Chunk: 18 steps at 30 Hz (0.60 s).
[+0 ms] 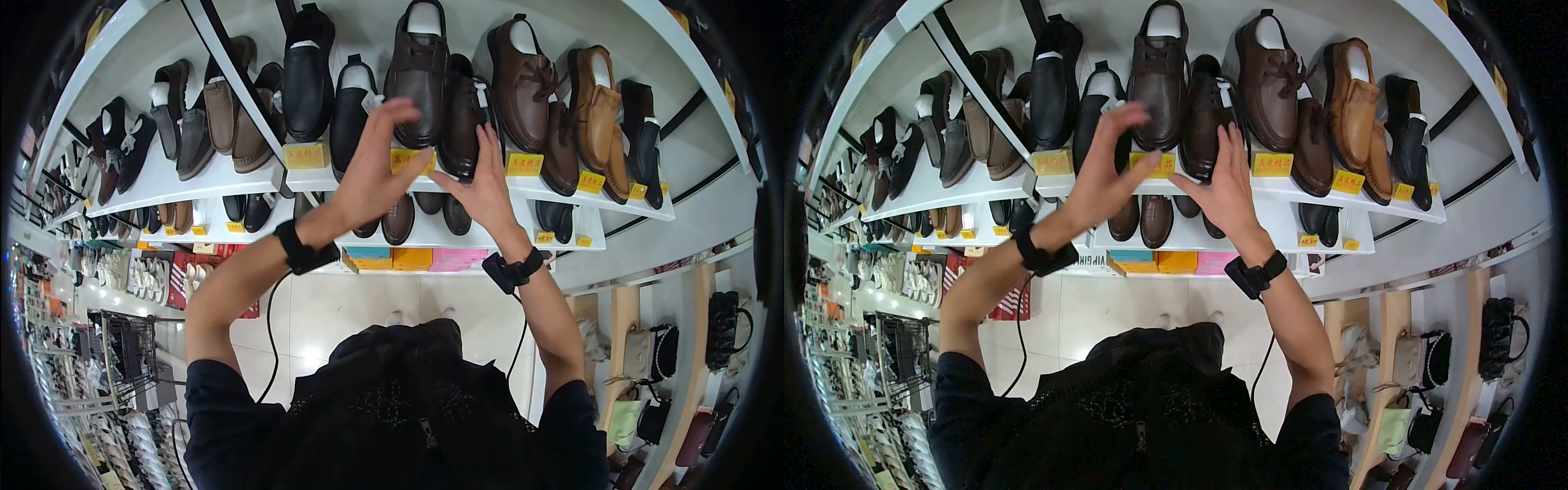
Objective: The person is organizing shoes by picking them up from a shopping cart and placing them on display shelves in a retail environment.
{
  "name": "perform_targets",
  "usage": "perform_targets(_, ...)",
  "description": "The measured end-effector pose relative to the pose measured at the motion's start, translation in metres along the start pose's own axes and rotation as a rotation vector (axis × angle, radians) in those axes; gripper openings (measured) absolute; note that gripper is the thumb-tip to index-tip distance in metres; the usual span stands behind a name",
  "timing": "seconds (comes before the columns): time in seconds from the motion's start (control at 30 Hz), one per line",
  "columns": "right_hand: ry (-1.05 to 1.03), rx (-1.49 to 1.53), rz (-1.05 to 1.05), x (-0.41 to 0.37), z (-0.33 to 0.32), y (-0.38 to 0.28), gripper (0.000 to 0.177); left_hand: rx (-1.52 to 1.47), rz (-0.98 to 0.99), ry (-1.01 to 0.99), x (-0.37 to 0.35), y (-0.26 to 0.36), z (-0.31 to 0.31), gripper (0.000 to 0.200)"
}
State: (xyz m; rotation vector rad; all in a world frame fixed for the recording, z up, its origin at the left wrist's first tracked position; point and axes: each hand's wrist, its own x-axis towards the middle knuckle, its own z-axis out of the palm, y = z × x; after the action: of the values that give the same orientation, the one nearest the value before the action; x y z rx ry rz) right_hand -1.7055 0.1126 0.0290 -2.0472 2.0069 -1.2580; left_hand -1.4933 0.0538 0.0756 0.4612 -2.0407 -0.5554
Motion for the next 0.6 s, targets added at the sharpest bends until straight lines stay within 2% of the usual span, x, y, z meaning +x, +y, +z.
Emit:
perform_targets(0.07, 0.019, 0.015, -0.030, -0.002, 0.001, 0.002, 0.101, 0.000, 0.000, -0.048, -0.019, 0.007, 0.007, 0.045)
perform_targets(0.13, 0.020, 0.004, -0.038, -0.002, 0.003, 0.004, 0.099, -0.142, -0.303, -0.215, -0.036, 0.009, 0.016, 0.038)
perform_targets(0.23, 0.014, 0.003, -0.046, -0.004, 0.002, 0.006, 0.097, -0.100, -0.409, -0.253, -0.046, -0.006, 0.027, 0.040)
perform_targets(0.37, -0.007, 0.028, -0.038, -0.006, -0.001, 0.008, 0.096, -0.162, -0.387, -0.217, -0.045, -0.018, 0.034, 0.044)
perform_targets(0.43, -0.005, 0.025, -0.038, -0.006, -0.001, 0.007, 0.096, -0.270, -0.441, -0.208, -0.041, -0.010, 0.030, 0.041)
perform_targets(0.6, 0.012, 0.046, -0.064, -0.006, -0.002, 0.008, 0.095, -0.209, -0.495, -0.236, -0.040, -0.018, 0.037, 0.030)
